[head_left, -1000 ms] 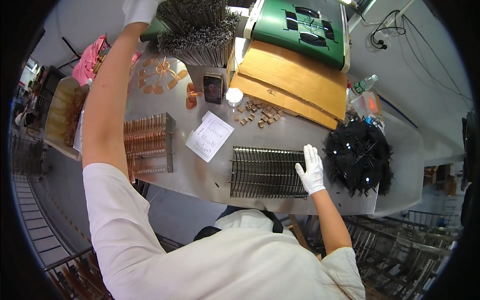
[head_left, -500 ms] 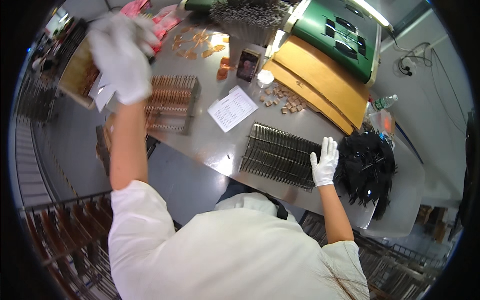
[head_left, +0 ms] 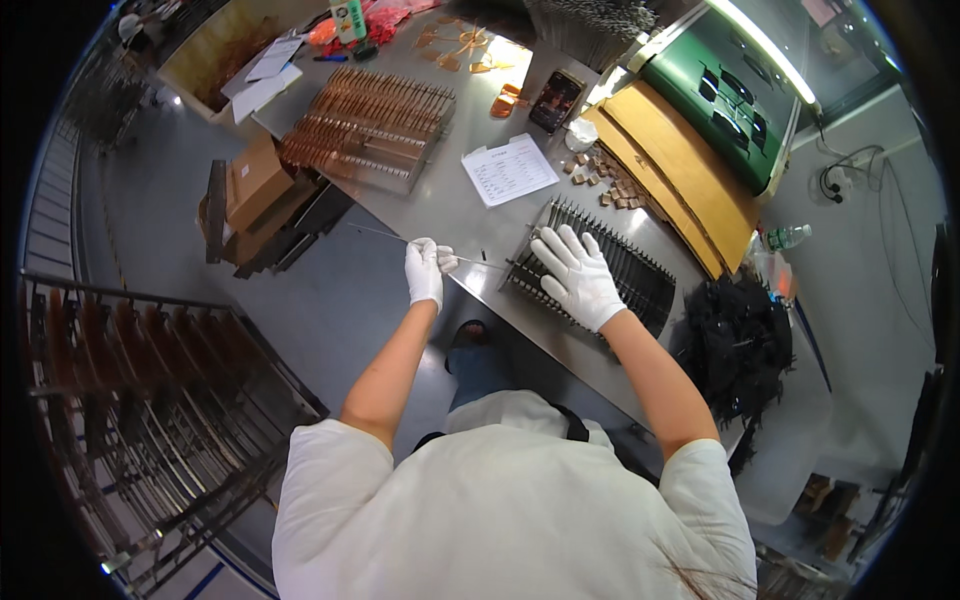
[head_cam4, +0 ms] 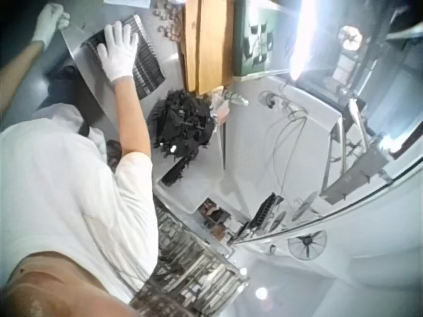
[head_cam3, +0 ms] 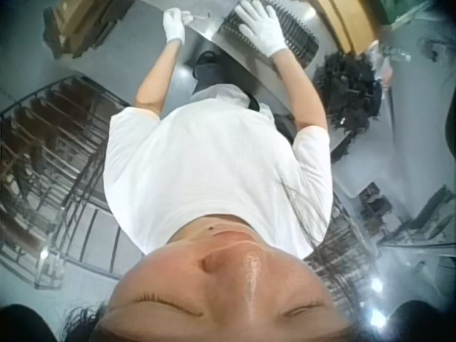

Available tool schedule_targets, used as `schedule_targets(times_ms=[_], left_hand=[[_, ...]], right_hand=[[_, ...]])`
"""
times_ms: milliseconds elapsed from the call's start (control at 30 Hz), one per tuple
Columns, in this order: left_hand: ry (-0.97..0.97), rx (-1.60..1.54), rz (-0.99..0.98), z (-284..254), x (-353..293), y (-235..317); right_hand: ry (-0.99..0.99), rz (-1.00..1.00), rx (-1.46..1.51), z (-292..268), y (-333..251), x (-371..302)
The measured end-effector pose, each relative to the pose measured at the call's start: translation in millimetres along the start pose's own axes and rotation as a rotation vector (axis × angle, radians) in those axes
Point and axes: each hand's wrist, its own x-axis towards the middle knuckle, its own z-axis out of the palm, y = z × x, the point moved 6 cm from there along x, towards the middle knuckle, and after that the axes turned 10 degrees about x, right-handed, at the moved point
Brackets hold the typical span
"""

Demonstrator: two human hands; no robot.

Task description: The person assembles small decorative items by inserting black plastic pieces into metal wire racks. They repeatedly pick up the black pieces, align them, and press them into the slots of the racks, then place the completed racks aside.

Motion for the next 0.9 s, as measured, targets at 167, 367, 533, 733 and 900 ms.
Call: schedule_targets(times_ms=[167,367,533,733,900], left_hand=[[-0.178,0.023,-0.014,3.4,2.3,-9.4],[-0.408,0.117,0.063,63.9,-52.7,-28.0],[-0.464,0.008,-0.270,0.3,48.1,-14.6],[-0.536,0.134,-0.191,35.8,-13.0,-9.7],[-0.499,0.610,0.011,22.2,-6.1,1.1]], right_hand=[[-0.017,-0.015,-0.059,10.7,2.5,-2.7],[0.022,-0.031,-0.097,15.2,3.2,-2.0],[0.033,-0.046,-0.103,17.5,3.3,-1.5],[0.115,0.105,0.286,-1.5,17.8,-9.0],[0.186,0.180,-0.051,-52.5,44.1,-110.8]])
